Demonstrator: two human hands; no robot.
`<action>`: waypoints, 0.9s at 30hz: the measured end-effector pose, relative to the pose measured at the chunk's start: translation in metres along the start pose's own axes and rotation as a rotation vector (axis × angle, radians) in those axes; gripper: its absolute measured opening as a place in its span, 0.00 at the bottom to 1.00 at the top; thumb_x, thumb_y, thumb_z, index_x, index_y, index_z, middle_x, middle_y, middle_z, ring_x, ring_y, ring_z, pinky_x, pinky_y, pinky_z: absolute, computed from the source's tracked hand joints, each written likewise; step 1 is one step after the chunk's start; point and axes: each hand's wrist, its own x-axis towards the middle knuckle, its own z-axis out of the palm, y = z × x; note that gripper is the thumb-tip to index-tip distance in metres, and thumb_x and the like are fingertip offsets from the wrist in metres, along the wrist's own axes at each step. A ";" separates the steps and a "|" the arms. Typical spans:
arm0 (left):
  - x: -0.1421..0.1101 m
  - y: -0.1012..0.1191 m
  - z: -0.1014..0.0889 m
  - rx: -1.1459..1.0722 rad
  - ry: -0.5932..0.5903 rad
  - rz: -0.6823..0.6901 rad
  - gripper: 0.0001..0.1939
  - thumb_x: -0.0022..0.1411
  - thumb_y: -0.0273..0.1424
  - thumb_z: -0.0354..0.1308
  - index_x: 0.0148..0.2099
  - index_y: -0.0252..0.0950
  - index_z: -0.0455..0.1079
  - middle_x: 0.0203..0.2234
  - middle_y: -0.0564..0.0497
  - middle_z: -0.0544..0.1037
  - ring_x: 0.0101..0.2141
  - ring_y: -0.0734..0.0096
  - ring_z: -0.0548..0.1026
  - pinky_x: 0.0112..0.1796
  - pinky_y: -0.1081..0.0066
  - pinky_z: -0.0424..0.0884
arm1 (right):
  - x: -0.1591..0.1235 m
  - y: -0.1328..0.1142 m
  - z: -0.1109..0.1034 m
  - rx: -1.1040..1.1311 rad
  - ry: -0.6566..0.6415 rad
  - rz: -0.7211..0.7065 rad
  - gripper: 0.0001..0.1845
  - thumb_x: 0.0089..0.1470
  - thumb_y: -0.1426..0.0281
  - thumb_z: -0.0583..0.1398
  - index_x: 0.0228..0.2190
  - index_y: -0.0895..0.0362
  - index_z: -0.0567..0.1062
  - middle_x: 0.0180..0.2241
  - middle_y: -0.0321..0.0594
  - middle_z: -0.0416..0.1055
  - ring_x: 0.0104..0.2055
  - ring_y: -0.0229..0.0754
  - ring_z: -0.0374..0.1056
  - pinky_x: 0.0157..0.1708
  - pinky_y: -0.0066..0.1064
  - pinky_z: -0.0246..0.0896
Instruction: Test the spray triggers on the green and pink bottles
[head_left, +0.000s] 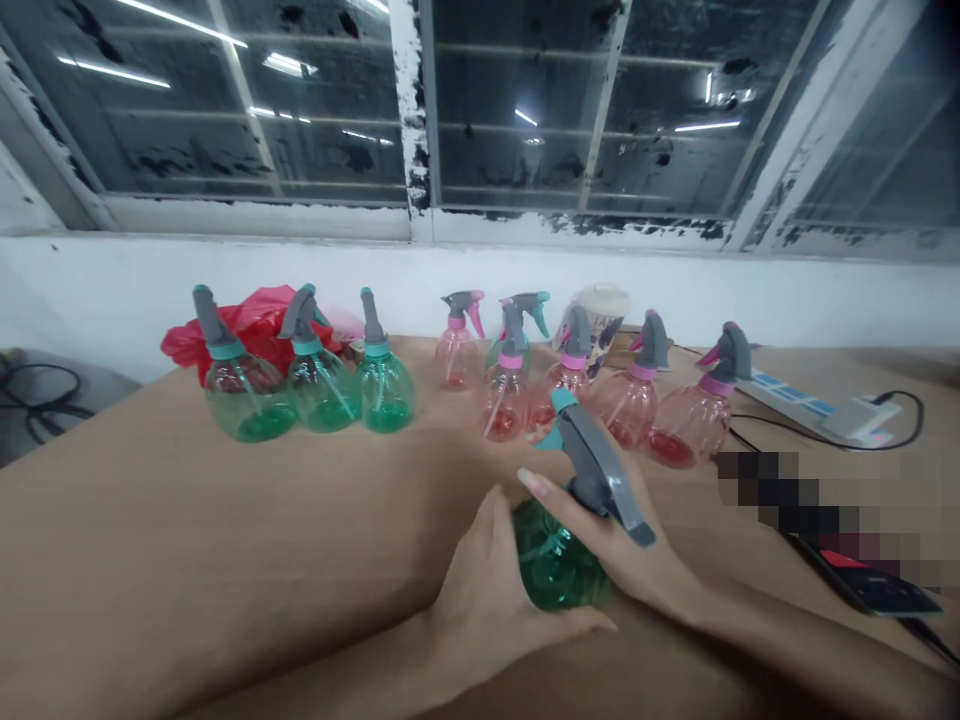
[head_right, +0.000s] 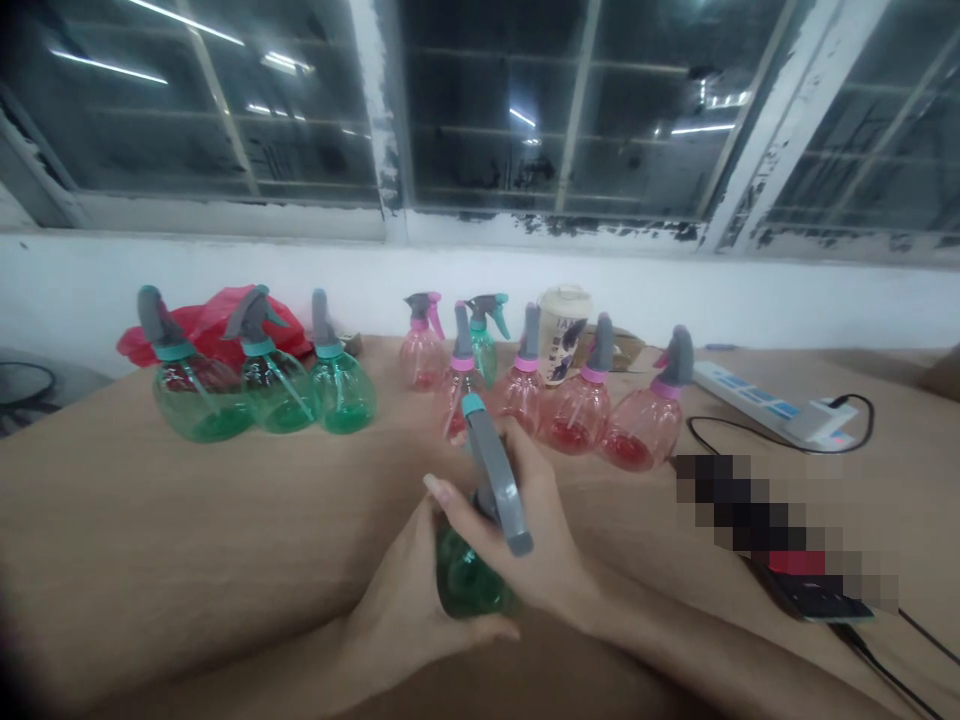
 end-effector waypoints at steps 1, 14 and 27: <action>-0.001 0.000 0.001 0.008 0.006 0.003 0.47 0.37 0.48 0.71 0.56 0.38 0.57 0.47 0.40 0.69 0.48 0.44 0.70 0.46 0.44 0.69 | 0.001 0.000 0.000 -0.009 0.010 -0.024 0.12 0.49 0.58 0.62 0.30 0.50 0.65 0.24 0.33 0.63 0.24 0.40 0.63 0.26 0.35 0.64; -0.001 -0.001 0.004 -0.004 -0.009 0.020 0.44 0.40 0.46 0.70 0.55 0.36 0.56 0.46 0.40 0.69 0.47 0.46 0.70 0.46 0.43 0.68 | 0.002 0.010 -0.001 0.001 -0.024 -0.088 0.09 0.53 0.63 0.60 0.35 0.49 0.65 0.30 0.35 0.68 0.31 0.44 0.68 0.35 0.41 0.68; -0.001 -0.002 0.005 -0.162 -0.062 0.021 0.39 0.49 0.35 0.66 0.59 0.37 0.52 0.48 0.41 0.68 0.48 0.49 0.70 0.46 0.47 0.69 | 0.006 0.015 0.001 0.061 -0.061 -0.047 0.17 0.53 0.66 0.60 0.45 0.49 0.66 0.38 0.37 0.71 0.38 0.43 0.70 0.42 0.40 0.66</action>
